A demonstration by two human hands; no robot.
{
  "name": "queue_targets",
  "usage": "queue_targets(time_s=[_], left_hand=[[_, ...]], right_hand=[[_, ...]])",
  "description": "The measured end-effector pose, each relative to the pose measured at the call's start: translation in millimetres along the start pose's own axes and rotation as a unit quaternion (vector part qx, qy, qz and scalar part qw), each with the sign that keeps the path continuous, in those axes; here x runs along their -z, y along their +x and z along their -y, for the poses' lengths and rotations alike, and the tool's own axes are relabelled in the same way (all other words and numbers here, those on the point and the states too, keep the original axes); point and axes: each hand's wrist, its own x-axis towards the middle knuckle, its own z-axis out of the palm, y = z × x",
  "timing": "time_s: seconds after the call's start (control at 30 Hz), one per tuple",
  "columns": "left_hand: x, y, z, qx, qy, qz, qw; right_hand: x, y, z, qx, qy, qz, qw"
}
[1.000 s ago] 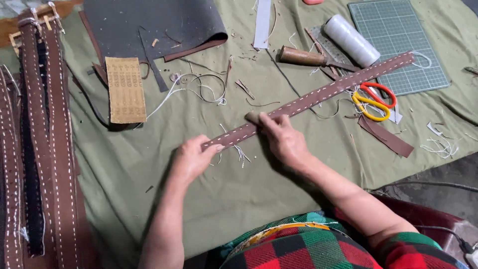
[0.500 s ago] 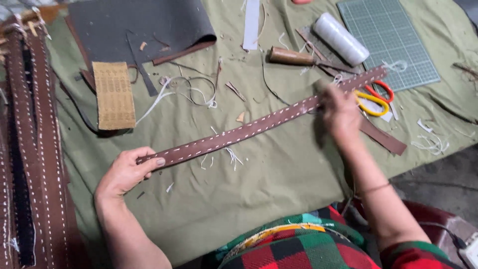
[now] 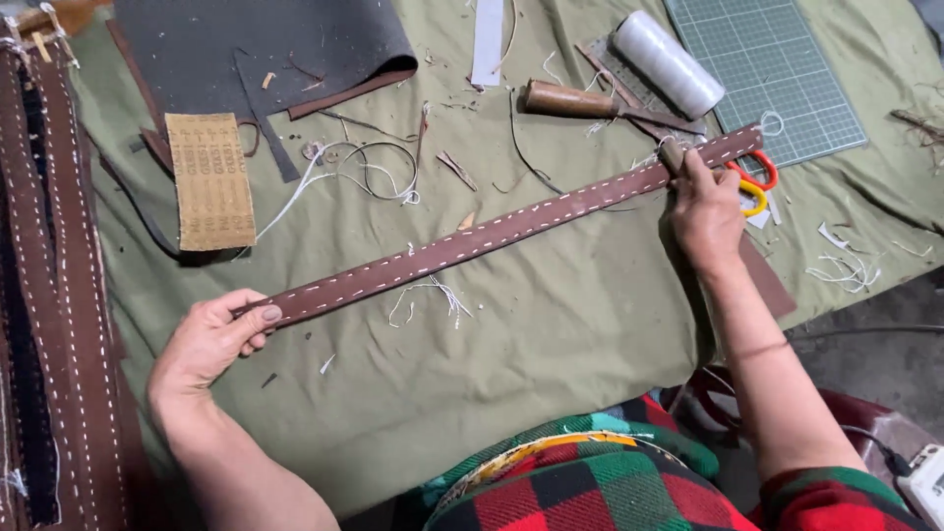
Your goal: Finishing a stitched leather strap by burnishing the edges with a wooden tool and trimming loose threads with scissors.
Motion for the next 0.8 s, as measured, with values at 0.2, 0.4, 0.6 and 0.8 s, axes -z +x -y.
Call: queue_targets(time_s=[0.2,0.4,0.6,0.8], left_hand=[[-3.5,-0.8,-2.7,0.016,-0.039,0.003,0.999],[1.6,-10.3,-3.1,0.018,-0.039,-0.022,0.999],[7.5,-8.7,1.0,0.006,-0.043,-0.023,0.999],[4.7,-8.4,3.1,0.006,-0.086,-0.037,0.996]], right_hand=[[25.3,-43.4,91.8,0.158,0.143,0.014,0.977],[-15.5,-105.3,186.5,0.158,0.114,0.173,0.965],[43.5,-15.6,79.3,-0.093,0.036,0.106,0.989],[16.4,4.1,-13.6,0.026,0.05,0.037,0.998]])
